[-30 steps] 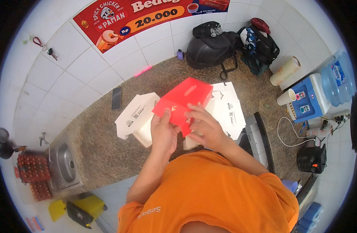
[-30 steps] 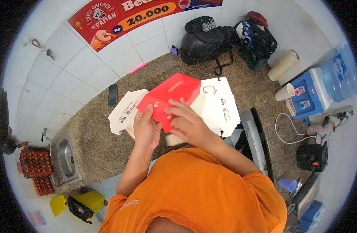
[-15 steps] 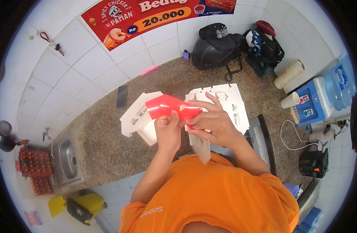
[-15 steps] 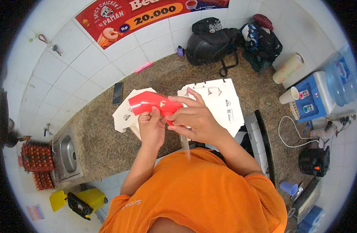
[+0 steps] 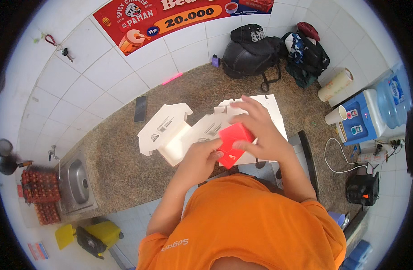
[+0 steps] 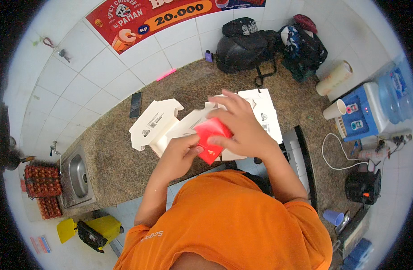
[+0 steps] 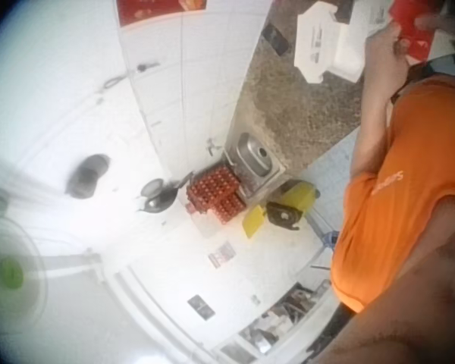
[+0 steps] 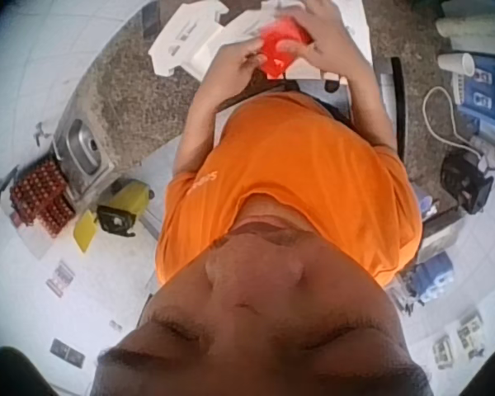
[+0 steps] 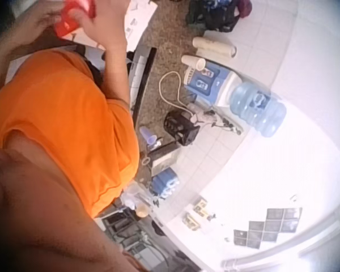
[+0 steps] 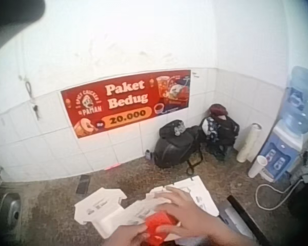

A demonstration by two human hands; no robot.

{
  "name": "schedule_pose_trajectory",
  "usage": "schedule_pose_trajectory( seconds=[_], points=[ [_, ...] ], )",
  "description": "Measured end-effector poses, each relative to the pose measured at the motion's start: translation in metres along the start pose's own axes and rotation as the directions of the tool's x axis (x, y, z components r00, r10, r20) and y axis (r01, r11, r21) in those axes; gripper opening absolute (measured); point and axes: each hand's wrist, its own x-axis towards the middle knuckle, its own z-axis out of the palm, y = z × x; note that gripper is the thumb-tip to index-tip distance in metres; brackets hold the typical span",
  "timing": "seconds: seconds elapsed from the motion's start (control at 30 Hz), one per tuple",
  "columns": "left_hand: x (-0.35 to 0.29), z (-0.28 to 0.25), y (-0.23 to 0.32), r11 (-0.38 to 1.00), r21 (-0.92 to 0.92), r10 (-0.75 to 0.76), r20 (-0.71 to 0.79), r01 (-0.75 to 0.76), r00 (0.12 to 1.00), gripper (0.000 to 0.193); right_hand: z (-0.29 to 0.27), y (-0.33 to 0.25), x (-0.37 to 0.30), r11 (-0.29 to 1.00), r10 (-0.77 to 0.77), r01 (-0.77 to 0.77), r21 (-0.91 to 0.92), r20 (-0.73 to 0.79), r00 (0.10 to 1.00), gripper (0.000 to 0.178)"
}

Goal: The person assembles white cardboard food boxes by folding the flaps and inserting red paper inserts into the interior. The person handles the boxes one at a time, folding the sides and tucking the inserts into place on a countertop.

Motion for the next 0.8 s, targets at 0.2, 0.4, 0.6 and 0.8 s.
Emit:
schedule_pose_trajectory(
  seconds=[0.2,0.4,0.6,0.8],
  points=[
    [-0.016,-0.010,0.019,0.985,-0.098,-0.161,-0.181,0.145,0.970,0.040,0.028,-0.005,-0.013,0.832,0.200,-0.108,0.545,-0.113,0.973,0.014],
    [-0.027,-0.010,0.025,1.000,0.007,-0.023,-0.279,0.026,0.960,0.036,0.013,-0.027,0.000,0.719,0.199,-0.433,0.544,0.436,0.878,0.020],
    [-0.041,-0.019,0.017,0.926,0.341,0.260,-0.259,-0.164,0.930,0.014,0.035,0.002,0.012,0.935,-0.013,-0.152,0.320,0.459,0.888,0.032],
    [-0.080,0.014,-0.013,0.780,0.455,0.524,-0.097,-0.431,0.846,0.013,0.070,0.038,0.030,0.863,0.490,-0.494,-0.105,0.416,0.766,0.081]
  ],
)
